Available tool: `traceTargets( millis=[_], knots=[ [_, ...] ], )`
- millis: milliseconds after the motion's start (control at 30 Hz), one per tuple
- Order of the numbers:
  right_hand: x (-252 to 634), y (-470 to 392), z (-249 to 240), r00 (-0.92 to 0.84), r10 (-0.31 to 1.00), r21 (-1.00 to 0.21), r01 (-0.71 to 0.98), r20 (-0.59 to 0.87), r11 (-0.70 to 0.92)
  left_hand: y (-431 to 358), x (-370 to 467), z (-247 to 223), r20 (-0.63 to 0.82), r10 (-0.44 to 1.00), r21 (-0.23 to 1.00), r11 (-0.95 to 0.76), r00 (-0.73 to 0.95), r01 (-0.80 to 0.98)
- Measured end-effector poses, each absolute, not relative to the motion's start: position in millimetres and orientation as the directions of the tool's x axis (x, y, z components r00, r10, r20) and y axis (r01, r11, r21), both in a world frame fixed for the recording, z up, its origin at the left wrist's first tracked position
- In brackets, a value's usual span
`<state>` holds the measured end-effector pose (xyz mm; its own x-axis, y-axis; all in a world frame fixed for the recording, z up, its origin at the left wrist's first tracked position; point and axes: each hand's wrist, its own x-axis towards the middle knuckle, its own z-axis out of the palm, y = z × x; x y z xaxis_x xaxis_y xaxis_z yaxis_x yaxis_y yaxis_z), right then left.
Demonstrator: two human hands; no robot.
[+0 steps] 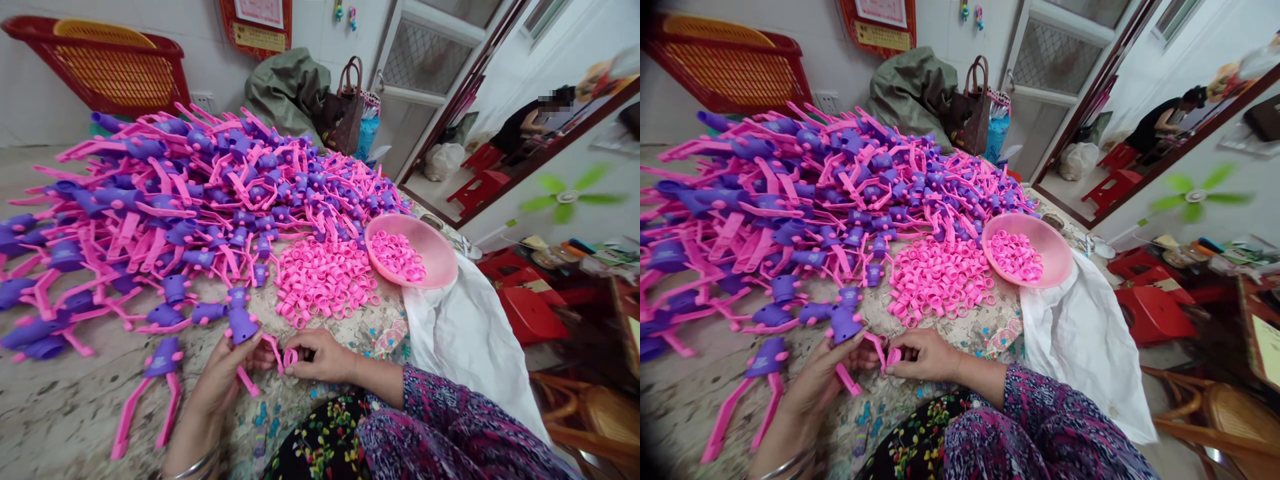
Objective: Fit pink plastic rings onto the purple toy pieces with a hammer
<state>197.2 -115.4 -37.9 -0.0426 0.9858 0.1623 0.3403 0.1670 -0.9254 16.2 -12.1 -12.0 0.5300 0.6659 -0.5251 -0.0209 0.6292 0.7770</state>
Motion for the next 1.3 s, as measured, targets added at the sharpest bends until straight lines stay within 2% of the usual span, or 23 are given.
traceTargets(
  millis=[267, 500, 700, 833, 933, 1100, 1300],
  knots=[
    [200, -112, -41, -0.145, 0.945, -0.855, 0.404, 0.293, 0.327, -16, 19, -12, -0.455, 0.651, 0.877, 0.445, 0.607, 0.181],
    [200, -112, -45, -0.186, 0.949, -0.822, 0.474, 0.256, 0.315, -13, 18, -18, -0.432, 0.628, 0.901, 0.32, 0.647, 0.291],
    [200, -111, -43, -0.198, 0.946, -0.827, 0.461, 0.257, 0.321, -13, 21, -19, -0.342, 0.769, 0.935, 0.222, 0.54, 0.276],
    [200, -110, -42, -0.208, 0.953, -0.823, 0.484, 0.219, 0.295, -14, 21, -21, -0.286, 0.816, 0.925, 0.098, 0.503, 0.367],
    [200, -109, -43, -0.199, 0.959, -0.823, 0.497, 0.2, 0.275, -12, 21, -22, -0.202, 0.838, 0.889, -0.061, 0.507, 0.455],
    [199, -111, -40, -0.158, 0.975, -0.862, 0.46, 0.156, 0.212, -12, 18, -21, -0.141, 0.833, 0.812, -0.212, 0.535, 0.544],
    [199, -113, -38, -0.11, 0.986, -0.902, 0.401, 0.124, 0.158, -19, 19, -1, -0.179, 0.823, 0.464, -0.413, 0.54, 0.784]
  ],
)
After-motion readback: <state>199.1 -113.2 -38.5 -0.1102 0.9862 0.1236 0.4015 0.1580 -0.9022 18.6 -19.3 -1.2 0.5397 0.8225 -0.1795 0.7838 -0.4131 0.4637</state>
